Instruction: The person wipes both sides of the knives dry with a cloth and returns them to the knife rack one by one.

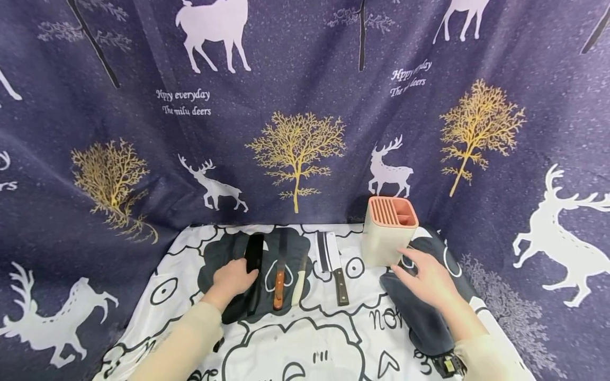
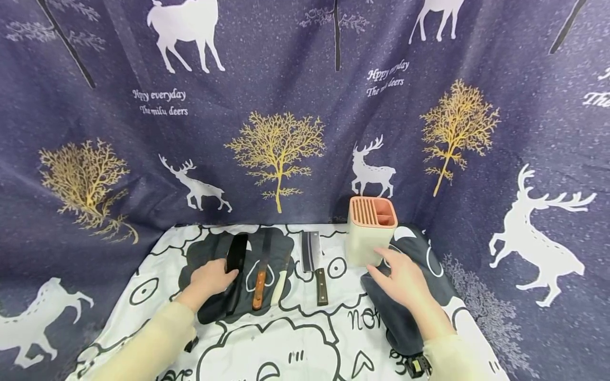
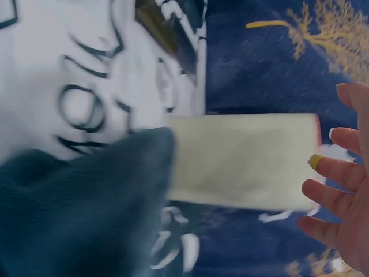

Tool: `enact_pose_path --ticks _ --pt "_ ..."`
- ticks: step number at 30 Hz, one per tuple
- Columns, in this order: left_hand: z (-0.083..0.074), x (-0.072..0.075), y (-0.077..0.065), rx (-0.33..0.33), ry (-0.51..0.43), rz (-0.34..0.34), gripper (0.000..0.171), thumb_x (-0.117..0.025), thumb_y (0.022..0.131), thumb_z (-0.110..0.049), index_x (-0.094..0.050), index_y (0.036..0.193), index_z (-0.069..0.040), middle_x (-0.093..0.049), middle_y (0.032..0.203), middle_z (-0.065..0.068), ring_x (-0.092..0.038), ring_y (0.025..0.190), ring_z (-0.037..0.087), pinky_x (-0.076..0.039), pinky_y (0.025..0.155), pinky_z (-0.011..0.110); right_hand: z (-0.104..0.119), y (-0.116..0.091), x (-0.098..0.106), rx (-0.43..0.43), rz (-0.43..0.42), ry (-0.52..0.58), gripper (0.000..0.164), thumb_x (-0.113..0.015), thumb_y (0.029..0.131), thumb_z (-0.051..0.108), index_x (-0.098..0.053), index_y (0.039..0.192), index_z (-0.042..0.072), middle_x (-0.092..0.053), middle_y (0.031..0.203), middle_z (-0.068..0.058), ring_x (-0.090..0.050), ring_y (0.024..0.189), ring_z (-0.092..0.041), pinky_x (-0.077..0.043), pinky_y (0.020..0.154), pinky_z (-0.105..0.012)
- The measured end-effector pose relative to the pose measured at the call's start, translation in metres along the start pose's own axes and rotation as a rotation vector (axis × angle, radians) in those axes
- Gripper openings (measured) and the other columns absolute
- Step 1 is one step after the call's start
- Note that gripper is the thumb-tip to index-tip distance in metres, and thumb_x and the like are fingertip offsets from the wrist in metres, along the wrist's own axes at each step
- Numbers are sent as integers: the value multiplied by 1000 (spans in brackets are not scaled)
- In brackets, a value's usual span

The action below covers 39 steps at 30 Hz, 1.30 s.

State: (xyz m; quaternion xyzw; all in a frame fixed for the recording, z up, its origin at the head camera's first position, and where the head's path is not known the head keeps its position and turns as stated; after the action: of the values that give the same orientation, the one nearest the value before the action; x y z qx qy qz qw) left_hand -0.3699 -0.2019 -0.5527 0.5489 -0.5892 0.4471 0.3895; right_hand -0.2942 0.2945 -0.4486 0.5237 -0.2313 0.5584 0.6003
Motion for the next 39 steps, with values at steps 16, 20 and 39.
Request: enact_pose_path --ticks 16,20,39 --pt "4 -36 -6 83 -101 68 44 -61 92 -43 -71 108 -3 -74 108 17 -69 84 29 -54 68 51 -67 -73 -90 -272 284 -155 84 -74 84 61 -53 147 9 -48 150 -31 -43 135 -58 -37 94 -85" --pt "6 -38 -5 87 -107 67 43 -64 88 -44 -71 104 -5 -74 104 15 -68 82 27 -54 69 50 -74 -75 -99 -291 293 -165 90 -75 82 61 -49 149 8 -46 152 -31 -42 137 -58 -35 96 -85" --pt "7 -49 -3 83 -329 91 27 -70 82 -29 -59 78 -5 -62 71 14 -60 40 23 -48 36 36 -89 -86 -115 -404 185 -41 74 -72 87 46 -51 148 11 -42 156 -29 -39 140 -59 -12 103 -91"
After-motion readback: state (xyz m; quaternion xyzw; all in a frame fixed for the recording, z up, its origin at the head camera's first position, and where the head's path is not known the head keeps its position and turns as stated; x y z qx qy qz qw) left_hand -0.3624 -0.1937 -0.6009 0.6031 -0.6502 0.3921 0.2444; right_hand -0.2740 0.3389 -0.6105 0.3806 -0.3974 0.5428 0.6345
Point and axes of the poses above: each hand's wrist, its own y-axis towards the middle knuckle, its own x-axis out of the back of the hand, z = x × y, the point moved 7 cm from there along y, towards the middle knuckle
